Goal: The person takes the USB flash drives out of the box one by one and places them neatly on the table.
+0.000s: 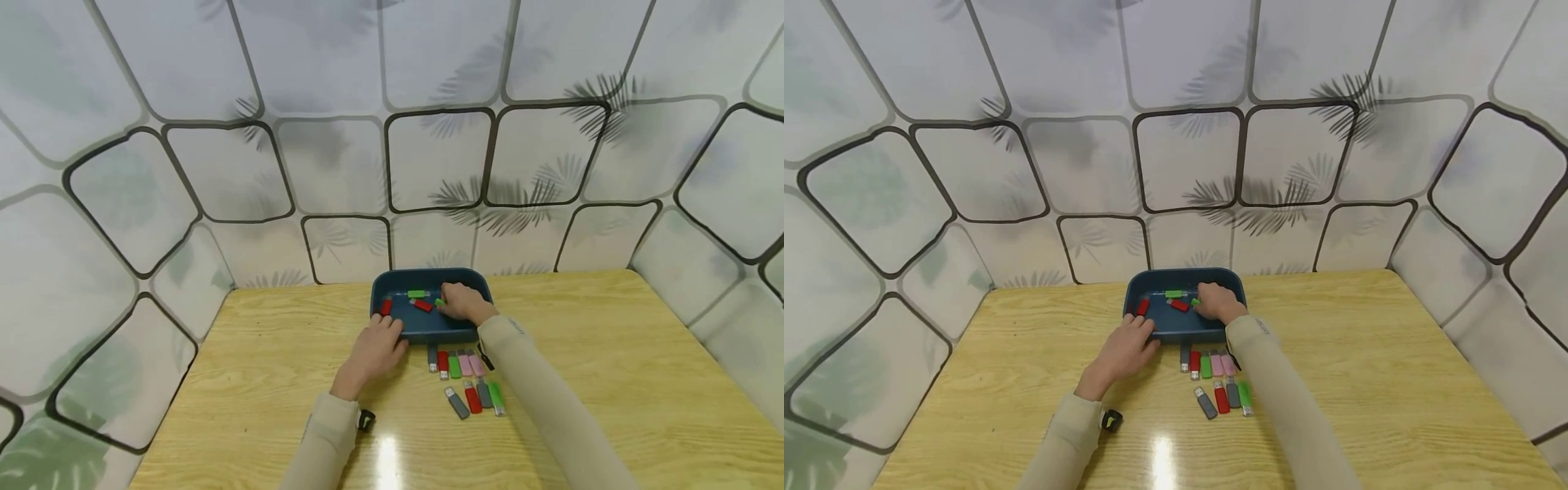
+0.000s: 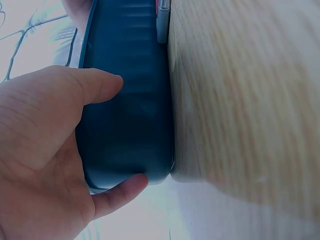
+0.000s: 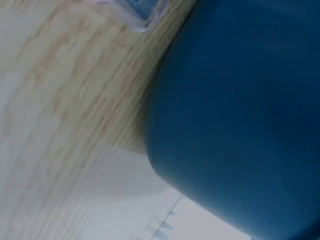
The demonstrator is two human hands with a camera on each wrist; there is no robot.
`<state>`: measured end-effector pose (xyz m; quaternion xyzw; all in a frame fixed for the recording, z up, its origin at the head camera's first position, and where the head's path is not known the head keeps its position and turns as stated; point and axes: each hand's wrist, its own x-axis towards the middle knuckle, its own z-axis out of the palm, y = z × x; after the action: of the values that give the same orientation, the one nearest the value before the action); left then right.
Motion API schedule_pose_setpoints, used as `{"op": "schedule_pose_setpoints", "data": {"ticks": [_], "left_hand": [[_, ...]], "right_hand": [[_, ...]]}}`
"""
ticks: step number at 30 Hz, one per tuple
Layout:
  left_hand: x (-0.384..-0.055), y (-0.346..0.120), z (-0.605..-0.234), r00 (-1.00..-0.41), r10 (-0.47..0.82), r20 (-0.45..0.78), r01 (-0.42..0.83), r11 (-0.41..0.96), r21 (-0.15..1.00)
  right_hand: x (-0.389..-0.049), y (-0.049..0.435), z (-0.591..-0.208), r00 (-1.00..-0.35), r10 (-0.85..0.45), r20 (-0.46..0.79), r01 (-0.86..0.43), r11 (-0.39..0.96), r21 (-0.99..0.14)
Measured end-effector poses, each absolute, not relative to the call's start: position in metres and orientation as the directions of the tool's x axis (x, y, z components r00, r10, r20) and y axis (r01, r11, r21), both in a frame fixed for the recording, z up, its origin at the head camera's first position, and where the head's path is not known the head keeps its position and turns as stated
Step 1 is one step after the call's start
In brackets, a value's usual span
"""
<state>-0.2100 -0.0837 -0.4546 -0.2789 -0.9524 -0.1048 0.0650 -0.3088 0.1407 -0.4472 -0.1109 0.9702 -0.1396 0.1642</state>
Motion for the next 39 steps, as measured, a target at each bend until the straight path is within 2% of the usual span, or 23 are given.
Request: {"op": "schedule_pose_setpoints", "data": {"ticks": [6, 18, 29, 39], "left_hand": [[-0.210, -0.085, -0.455, -0.846, 0.505, 0.172, 0.531, 0.830, 0.174], [-0.210, -0.085, -0.457, -0.849, 0.500, 0.173, 0.526, 0.832, 0.177], [-0.210, -0.084, -0.457, -0.844, 0.508, 0.174, 0.533, 0.829, 0.169], [-0.209, -0.084, -0.455, -0.846, 0.509, 0.159, 0.531, 0.830, 0.171]], "right_hand": [[-0.309, 0.145, -0.447, -0.905, -0.305, -0.296, -0.193, 0.916, -0.353], [-0.305, 0.154, -0.448, -0.912, -0.355, -0.206, -0.228, 0.855, -0.467], [-0.281, 0.156, -0.434, -0.933, -0.360, -0.010, -0.266, 0.708, -0.654], [-0.246, 0.153, -0.427, -0.919, -0.347, 0.185, -0.376, 0.633, -0.677]]}}
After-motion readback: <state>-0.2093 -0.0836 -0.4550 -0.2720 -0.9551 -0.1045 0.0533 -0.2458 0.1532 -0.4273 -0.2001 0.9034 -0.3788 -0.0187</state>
